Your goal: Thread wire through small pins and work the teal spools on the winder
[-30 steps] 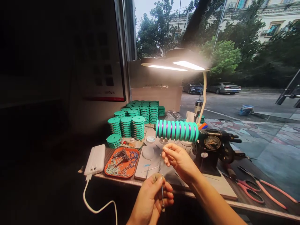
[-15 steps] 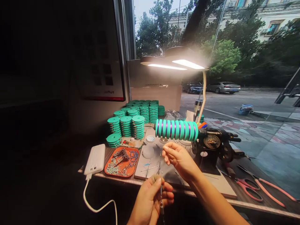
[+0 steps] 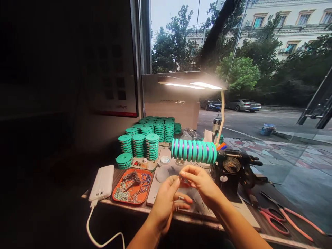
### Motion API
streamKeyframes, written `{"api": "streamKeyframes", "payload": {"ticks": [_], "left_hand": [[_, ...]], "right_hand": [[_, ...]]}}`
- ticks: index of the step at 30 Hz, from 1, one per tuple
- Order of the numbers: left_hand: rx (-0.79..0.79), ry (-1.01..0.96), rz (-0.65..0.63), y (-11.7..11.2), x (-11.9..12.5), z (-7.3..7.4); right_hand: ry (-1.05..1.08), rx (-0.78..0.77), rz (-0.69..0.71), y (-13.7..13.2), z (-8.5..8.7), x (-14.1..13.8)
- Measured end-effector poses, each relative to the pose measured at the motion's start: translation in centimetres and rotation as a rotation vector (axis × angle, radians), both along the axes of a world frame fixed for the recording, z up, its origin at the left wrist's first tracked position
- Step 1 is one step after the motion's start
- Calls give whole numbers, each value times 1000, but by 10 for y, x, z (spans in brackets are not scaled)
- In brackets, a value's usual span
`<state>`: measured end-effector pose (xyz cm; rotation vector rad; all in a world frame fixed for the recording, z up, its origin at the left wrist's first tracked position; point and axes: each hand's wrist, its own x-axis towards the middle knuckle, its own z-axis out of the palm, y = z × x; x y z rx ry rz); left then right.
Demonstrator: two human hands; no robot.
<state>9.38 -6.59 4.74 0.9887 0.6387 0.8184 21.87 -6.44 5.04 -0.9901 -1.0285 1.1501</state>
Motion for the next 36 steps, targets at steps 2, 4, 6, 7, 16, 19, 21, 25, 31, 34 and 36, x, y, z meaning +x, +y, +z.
{"api": "streamKeyframes", "payload": {"ticks": [2, 4, 6, 7, 16, 19, 21, 25, 31, 34, 36], "left_hand": [[23, 12, -5, 5, 7, 3], [-4, 8, -2, 9, 11, 1], [-40, 0, 13, 10, 12, -2], [-52, -9, 22, 10, 12, -4], [-27, -17, 55, 5, 6, -11], [1, -27, -6, 7, 8, -9], [12, -16, -8, 8, 11, -8], [-46, -19, 45, 10, 14, -7], [8, -23, 109, 10, 15, -12], [87, -52, 152, 7, 15, -17], [114, -72, 175, 5, 15, -20]], "right_hand": [[32, -12, 27, -1, -1, 0], [48, -25, 44, -1, -4, 1], [41, -25, 57, 0, -9, 1], [36, -22, 64, 0, -10, 0], [11, 9, 100, -1, -13, -4], [31, 11, 56, -2, -10, -1], [33, -5, 33, -3, -9, 1], [11, -18, 41, -3, -9, 2], [-19, -31, 82, -4, -7, 1], [-68, -16, 111, -4, -6, 1], [-99, 3, 106, -4, -6, 1]]}}
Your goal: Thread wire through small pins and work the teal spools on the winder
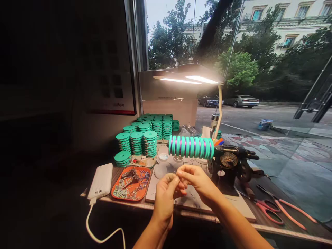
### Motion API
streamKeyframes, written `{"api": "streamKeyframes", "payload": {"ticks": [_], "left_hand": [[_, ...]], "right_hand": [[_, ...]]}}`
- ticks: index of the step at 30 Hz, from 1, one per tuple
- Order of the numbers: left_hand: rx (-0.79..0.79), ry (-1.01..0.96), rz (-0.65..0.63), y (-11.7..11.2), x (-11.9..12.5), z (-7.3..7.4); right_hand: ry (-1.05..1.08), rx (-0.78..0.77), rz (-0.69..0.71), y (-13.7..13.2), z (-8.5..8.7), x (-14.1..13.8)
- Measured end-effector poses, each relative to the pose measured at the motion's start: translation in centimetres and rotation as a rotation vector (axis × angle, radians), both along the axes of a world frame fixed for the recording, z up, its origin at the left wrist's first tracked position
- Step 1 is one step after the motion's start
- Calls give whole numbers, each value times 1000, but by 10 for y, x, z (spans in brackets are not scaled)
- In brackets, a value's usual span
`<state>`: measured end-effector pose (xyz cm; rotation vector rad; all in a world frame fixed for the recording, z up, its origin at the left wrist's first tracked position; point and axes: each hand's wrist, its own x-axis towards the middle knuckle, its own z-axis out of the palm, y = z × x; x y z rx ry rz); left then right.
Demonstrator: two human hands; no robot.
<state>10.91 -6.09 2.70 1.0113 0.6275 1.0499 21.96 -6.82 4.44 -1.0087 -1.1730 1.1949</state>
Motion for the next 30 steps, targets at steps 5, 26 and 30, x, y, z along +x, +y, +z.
{"api": "streamKeyframes", "payload": {"ticks": [5, 26, 30], "left_hand": [[-42, 16, -63, 0, -4, -1], [-162, -24, -77, -10, -9, -2], [-291, -42, -163, -14, -18, -8]], "right_hand": [[-32, 65, -47, 0, 0, 1], [-22, 35, -41, -1, -1, 2], [-65, 65, -48, -7, -6, -3]]}}
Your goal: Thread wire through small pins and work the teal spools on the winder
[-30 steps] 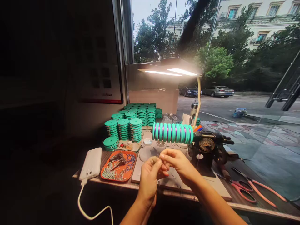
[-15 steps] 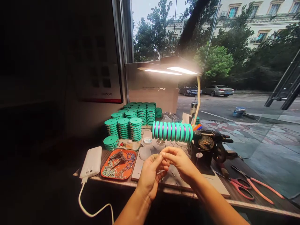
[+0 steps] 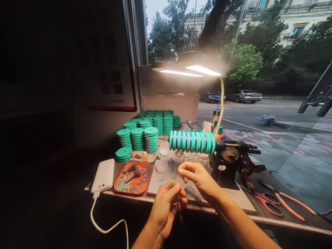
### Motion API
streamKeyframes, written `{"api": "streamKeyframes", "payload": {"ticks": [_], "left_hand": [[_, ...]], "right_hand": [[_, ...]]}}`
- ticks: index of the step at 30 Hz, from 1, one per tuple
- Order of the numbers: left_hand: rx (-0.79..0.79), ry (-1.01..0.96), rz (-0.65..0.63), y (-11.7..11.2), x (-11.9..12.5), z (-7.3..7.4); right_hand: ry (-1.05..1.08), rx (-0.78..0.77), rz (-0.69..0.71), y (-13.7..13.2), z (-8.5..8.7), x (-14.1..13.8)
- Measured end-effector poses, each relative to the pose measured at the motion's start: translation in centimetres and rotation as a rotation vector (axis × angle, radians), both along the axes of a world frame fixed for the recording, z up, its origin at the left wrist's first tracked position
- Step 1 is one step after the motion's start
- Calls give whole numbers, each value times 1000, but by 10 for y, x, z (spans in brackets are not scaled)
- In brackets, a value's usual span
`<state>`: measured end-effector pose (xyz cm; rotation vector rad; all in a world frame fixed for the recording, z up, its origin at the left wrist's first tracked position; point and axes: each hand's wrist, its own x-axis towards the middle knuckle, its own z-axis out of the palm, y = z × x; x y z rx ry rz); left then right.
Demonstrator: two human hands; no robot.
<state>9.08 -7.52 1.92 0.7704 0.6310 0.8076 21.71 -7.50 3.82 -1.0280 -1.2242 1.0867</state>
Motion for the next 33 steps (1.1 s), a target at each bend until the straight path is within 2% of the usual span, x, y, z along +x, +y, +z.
{"api": "streamKeyframes", "payload": {"ticks": [4, 14, 16, 20, 21, 23, 25, 28, 30, 33], "left_hand": [[-23, -55, -29, -1, -4, -3], [6, -22, -10, -4, -6, 3], [26, 16, 29, -1, -3, 1], [169, 132, 91, 7, 1, -11], [219, 175, 106, 8, 1, -13], [326, 282, 164, 8, -1, -15], [465, 388, 264, 7, -2, -11], [723, 495, 385, 5, 0, 1], [797, 525, 348, 7, 6, 7], [719, 453, 170, 10, 16, 11]], "right_hand": [[78, -78, 107, -7, -10, -8], [140, -133, 146, -11, -22, -11], [77, -95, 27, -9, -20, -7], [-327, 55, -488, 4, -12, 6], [-441, 63, -566, 9, -10, 8], [-592, 54, -622, 16, -7, 11], [-615, 54, -610, 18, -6, 11], [-463, 69, -507, 11, -3, 10], [-295, 61, -381, 2, 3, 11], [-99, 2, -255, -6, 11, 11]]}}
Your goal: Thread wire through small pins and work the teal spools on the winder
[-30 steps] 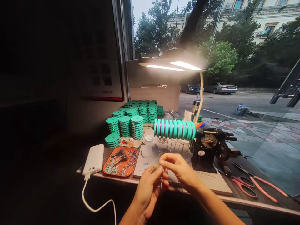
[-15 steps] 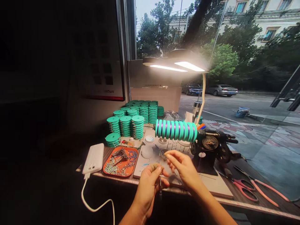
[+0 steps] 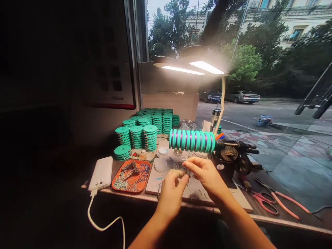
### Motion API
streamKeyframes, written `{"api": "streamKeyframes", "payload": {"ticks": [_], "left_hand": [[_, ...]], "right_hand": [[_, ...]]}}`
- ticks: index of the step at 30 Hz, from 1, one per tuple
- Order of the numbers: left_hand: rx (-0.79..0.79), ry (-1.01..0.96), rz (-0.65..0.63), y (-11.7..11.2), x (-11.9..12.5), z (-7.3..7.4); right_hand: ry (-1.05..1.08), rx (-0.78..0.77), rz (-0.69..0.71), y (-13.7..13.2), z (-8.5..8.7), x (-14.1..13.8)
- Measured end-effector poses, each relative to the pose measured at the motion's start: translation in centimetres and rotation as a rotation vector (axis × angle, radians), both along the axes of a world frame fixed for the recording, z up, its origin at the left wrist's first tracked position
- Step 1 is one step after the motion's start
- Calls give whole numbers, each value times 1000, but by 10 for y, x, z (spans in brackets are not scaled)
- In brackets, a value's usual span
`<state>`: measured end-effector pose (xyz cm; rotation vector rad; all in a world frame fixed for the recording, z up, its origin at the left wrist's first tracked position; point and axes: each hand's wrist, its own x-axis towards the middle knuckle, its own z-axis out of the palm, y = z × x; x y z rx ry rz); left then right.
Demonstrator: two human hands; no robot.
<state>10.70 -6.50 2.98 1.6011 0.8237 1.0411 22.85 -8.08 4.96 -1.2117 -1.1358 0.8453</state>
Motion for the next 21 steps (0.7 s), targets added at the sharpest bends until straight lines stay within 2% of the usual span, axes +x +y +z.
{"api": "streamKeyframes", "payload": {"ticks": [4, 6, 9, 12, 21], "left_hand": [[-316, -217, -286, -5, 3, -4], [-481, -305, -363, -11, -1, -5], [-630, -327, -350, -23, -9, -5], [-692, -317, -320, -33, -16, -5], [-818, -305, -295, -55, -29, -16]], "right_hand": [[231, -88, 109, -2, 0, -2], [335, -113, 174, -2, -3, -5], [419, -128, 255, -4, -7, -10], [441, -129, 298, -4, -8, -13], [391, -77, 235, -6, -6, -10]]}}
